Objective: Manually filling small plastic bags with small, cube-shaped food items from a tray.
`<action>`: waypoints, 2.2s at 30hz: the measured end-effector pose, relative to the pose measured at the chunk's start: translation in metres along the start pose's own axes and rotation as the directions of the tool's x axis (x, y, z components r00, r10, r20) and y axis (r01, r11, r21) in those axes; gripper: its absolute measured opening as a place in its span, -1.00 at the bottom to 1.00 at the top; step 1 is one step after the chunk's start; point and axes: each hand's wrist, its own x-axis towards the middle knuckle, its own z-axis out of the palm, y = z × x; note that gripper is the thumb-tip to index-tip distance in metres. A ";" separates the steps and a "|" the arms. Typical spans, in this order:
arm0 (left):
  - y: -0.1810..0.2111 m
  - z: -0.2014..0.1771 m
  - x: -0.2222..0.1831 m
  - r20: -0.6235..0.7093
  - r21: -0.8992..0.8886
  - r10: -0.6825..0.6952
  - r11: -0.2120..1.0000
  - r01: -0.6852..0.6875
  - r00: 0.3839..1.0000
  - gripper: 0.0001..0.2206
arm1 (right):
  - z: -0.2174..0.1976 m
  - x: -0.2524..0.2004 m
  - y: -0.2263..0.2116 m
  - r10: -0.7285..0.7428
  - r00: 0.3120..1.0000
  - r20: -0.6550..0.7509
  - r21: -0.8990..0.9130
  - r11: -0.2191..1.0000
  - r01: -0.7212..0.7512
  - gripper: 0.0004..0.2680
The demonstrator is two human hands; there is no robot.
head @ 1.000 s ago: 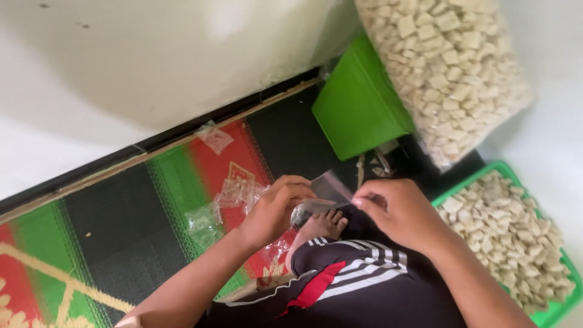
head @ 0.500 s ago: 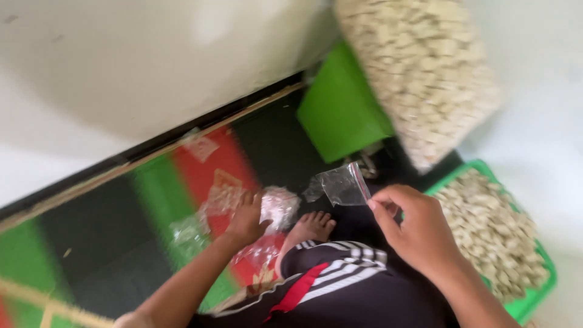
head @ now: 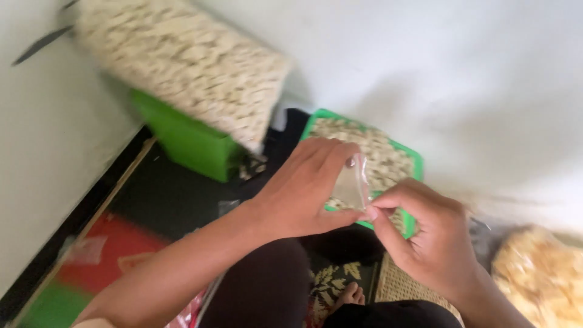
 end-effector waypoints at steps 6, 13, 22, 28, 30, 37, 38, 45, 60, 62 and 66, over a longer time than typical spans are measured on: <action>0.020 0.031 0.056 0.171 -0.211 0.167 0.969 -0.129 0.971 -0.54 | -0.056 -0.031 0.028 -0.019 1.000 -0.022 -0.003 1.000 0.019 -0.92; 0.028 0.069 0.095 0.289 -0.435 0.320 0.883 -0.174 0.902 -0.57 | -0.096 -0.050 0.054 -0.153 0.987 -0.040 -0.137 0.980 0.146 -0.81; 0.001 0.102 0.076 0.540 -0.411 0.161 0.907 0.092 0.826 -0.24 | -0.050 -0.068 0.115 0.011 0.998 -0.064 -0.134 0.991 -0.020 -0.92; -0.037 0.122 0.073 0.449 -0.532 0.150 0.837 0.129 0.881 -0.58 | -0.010 -0.071 0.161 0.025 0.985 -0.173 -0.044 0.998 -0.033 -0.96; -0.044 0.127 0.078 0.439 -0.541 0.146 0.831 0.131 0.886 -0.61 | -0.008 -0.061 0.162 -0.009 0.980 -0.200 -0.054 0.999 -0.002 -0.95; -0.068 0.133 0.099 0.493 -0.608 0.127 0.758 0.236 0.861 -0.64 | -0.018 -0.038 0.163 0.013 0.988 -0.152 -0.003 1.000 -0.014 -0.91; -0.073 0.139 0.102 0.494 -0.609 0.126 0.757 0.239 0.860 -0.64 | -0.017 -0.040 0.169 0.016 0.989 -0.150 -0.002 1.000 -0.016 -0.91; -0.065 0.136 0.109 0.573 -0.570 0.163 0.784 0.247 0.803 -0.78 | -0.013 -0.048 0.171 0.071 0.993 -0.098 -0.055 0.996 -0.077 -0.91; -0.095 0.103 0.068 0.616 -0.462 0.045 0.829 0.314 0.787 -0.77 | 0.013 -0.019 0.156 0.051 0.991 0.121 0.054 0.997 -0.058 -0.95; -0.102 0.106 0.061 0.499 -0.539 0.106 0.815 0.212 0.860 -0.82 | 0.016 -0.018 0.153 0.008 0.996 0.086 0.143 0.990 -0.020 -0.92; -0.108 0.103 0.060 0.472 -0.539 0.023 0.798 0.269 0.881 -0.86 | 0.011 -0.017 0.149 0.047 0.988 0.149 0.237 0.968 -0.082 -0.95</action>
